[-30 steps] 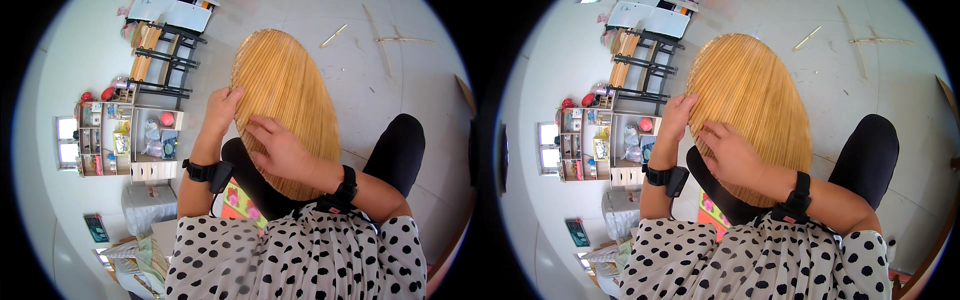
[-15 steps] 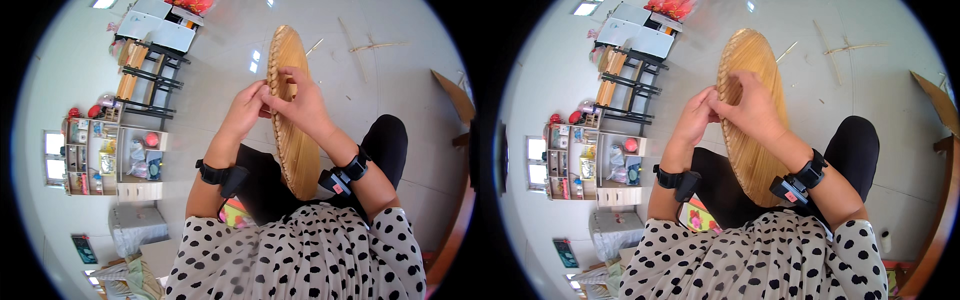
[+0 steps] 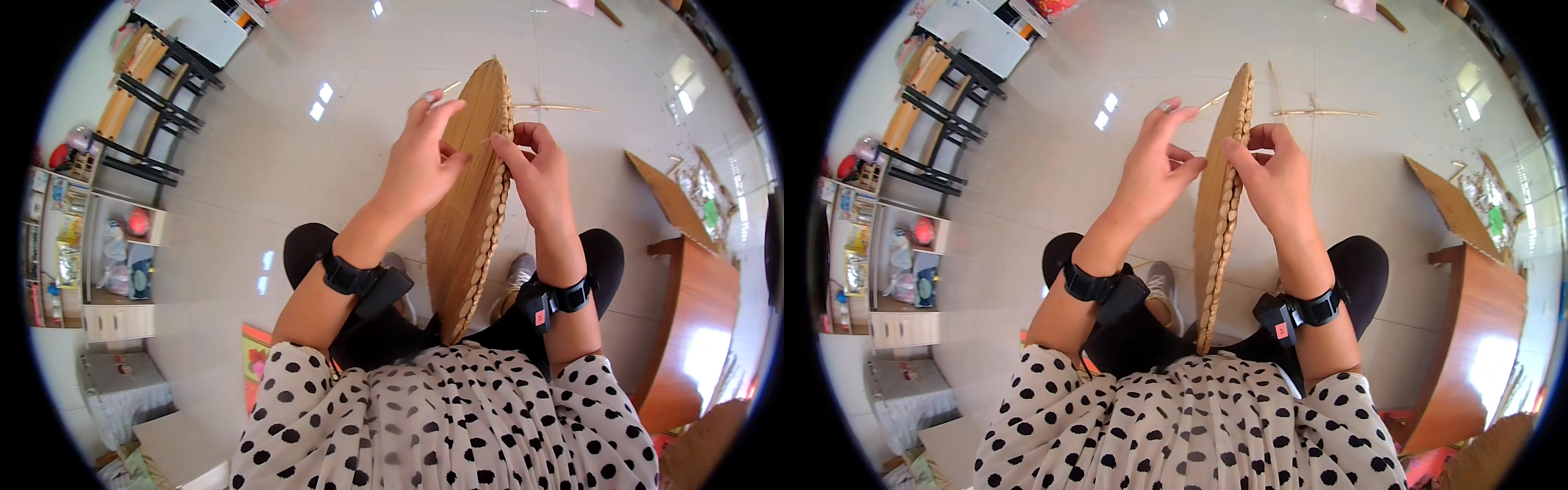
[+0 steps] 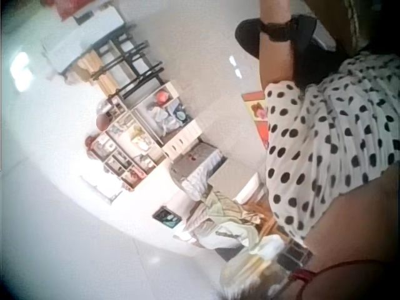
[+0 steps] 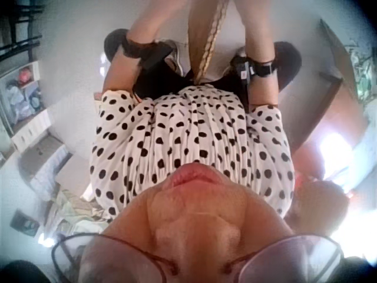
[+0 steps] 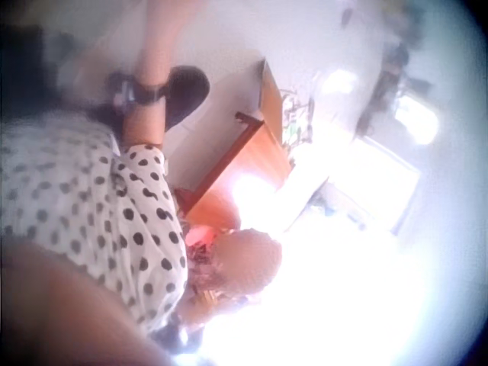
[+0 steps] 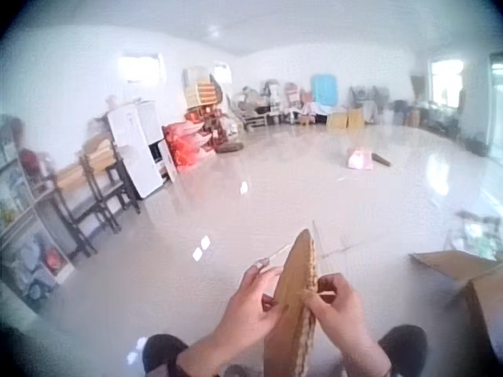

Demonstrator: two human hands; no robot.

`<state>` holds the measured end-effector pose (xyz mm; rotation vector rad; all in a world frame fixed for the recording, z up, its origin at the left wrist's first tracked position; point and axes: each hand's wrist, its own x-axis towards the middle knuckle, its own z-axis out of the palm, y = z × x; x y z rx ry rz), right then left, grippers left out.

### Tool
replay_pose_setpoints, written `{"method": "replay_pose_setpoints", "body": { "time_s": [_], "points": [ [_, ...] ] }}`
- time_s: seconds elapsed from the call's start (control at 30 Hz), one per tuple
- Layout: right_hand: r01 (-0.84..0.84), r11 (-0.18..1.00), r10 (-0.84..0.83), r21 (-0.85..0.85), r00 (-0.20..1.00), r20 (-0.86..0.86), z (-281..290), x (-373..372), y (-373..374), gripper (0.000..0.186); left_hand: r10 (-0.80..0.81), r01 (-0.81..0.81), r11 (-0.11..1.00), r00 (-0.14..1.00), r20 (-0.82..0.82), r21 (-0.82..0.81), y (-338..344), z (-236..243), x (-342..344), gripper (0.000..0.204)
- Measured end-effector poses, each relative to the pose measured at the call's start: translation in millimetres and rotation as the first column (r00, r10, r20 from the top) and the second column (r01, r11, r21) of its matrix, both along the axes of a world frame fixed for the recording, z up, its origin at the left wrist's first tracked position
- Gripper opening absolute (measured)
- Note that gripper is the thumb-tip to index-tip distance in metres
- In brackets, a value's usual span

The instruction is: The person sews the edge of a woven bamboo disc by hand using a needle and thread, pulling the thread through the gaps to secure the border.

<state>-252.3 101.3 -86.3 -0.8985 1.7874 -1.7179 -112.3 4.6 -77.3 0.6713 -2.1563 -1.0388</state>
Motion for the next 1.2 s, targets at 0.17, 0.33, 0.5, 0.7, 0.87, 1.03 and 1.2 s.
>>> {"method": "replay_pose_setpoints", "body": {
  "time_s": [0.17, 0.33, 0.5, 0.7, 0.87, 1.03, 1.2],
  "points": [
    [0.027, 0.999, -0.030, 0.031, 0.997, 0.071, -0.2, -5.8, 1.4, 0.042, -0.193, 0.192, 0.978, 0.981, -0.002, 0.077, -11.0, -19.4, -24.2, 0.031],
    [0.048, 0.998, -0.054, 0.052, 0.992, 0.114, -0.9, -7.5, -4.1, 0.040, -0.147, 0.145, 0.988, 0.988, -0.045, -0.047, -18.7, -27.0, -32.8, 0.016],
    [0.002, 0.996, -0.016, 0.094, 0.990, 0.140, 12.8, 1.7, -11.2, 0.037, -0.198, 0.241, 0.902, 0.968, -0.154, 0.358, -37.8, -13.0, -26.5, 0.010],
    [0.026, 0.978, -0.019, 0.207, 0.999, -0.032, 28.4, 16.3, -18.8, 0.032, -0.366, 0.466, 0.546, 0.880, -0.302, 0.696, -64.5, -8.5, -7.6, 0.011],
    [0.069, 0.969, -0.036, 0.239, 0.990, -0.137, 33.8, 28.8, -25.5, 0.033, -0.407, 0.385, 0.872, 0.913, 0.011, 0.303, -77.1, -4.4, 15.7, 0.016],
    [0.139, 0.961, -0.069, 0.240, 0.958, -0.277, 32.1, 34.4, -29.3, 0.034, -0.285, 0.297, 0.933, 0.955, -0.084, 0.202, -86.4, 3.5, 33.5, 0.018],
    [0.213, 0.931, -0.059, 0.296, 0.889, -0.454, 34.0, 41.3, -40.5, 0.038, -0.013, 0.406, 0.747, 0.801, -0.599, 0.527, -68.0, -13.8, 8.5, 0.012]
  ]
}}
